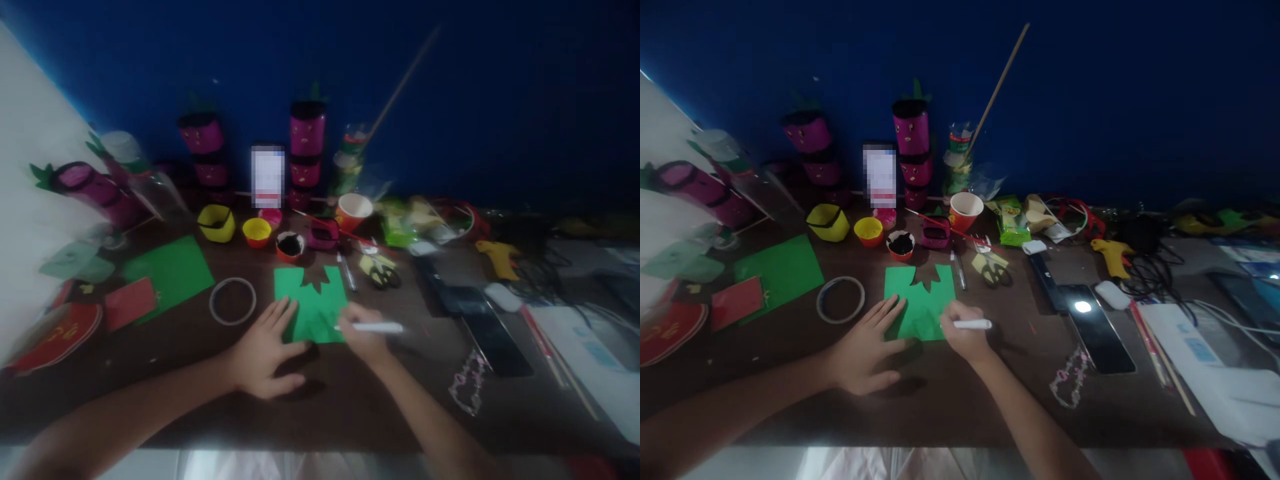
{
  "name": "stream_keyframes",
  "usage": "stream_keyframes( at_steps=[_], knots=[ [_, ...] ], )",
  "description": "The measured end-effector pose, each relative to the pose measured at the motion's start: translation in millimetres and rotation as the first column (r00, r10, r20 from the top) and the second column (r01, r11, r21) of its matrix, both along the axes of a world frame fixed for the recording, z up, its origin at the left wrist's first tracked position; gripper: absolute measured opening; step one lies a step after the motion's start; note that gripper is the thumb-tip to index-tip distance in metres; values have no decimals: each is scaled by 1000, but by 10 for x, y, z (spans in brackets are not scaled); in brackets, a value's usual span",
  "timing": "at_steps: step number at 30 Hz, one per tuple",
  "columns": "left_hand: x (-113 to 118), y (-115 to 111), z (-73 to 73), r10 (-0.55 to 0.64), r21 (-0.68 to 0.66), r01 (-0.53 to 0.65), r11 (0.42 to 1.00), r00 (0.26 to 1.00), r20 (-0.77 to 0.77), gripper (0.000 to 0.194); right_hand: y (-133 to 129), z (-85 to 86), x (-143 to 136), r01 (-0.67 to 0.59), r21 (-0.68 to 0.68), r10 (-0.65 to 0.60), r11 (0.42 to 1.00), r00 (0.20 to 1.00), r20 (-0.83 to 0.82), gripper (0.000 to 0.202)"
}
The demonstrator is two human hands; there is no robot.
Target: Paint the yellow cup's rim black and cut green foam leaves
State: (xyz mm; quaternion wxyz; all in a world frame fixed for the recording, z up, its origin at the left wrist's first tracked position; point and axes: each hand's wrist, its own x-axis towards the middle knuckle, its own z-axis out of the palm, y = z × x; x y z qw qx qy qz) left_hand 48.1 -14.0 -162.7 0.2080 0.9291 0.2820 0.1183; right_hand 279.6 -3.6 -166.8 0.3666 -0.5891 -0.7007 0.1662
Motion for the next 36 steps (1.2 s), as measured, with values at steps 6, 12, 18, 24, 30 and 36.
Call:
stream_keyframes(
  at_steps=[6,12,18,24,30,36],
  knots=[
    [1,-4,23,15,-2,-15,1000,1000,-2,56,-1,-23,15,-33,-20,33,999,999,21,30],
    [5,0,71,9,-4,-9,1000,1000,-6,55,-2,-44,42,-91,-30,92,995,996,20,30],
    [2,12,100,-7,-14,7,1000,1000,-8,55,-3,-73,40,-118,-64,118,991,993,7,31],
    [-10,22,103,1,-17,-1,1000,1000,-13,55,8,-62,87,-87,-94,69,992,982,-173,35],
    [-44,34,74,45,-12,-44,999,998,36,38,166,29,337,266,-21,-254,964,888,-384,35],
    [2,137,15,337,207,-365,908,928,156,22,287,166,597,220,138,-224,966,974,15,18]
  ],
)
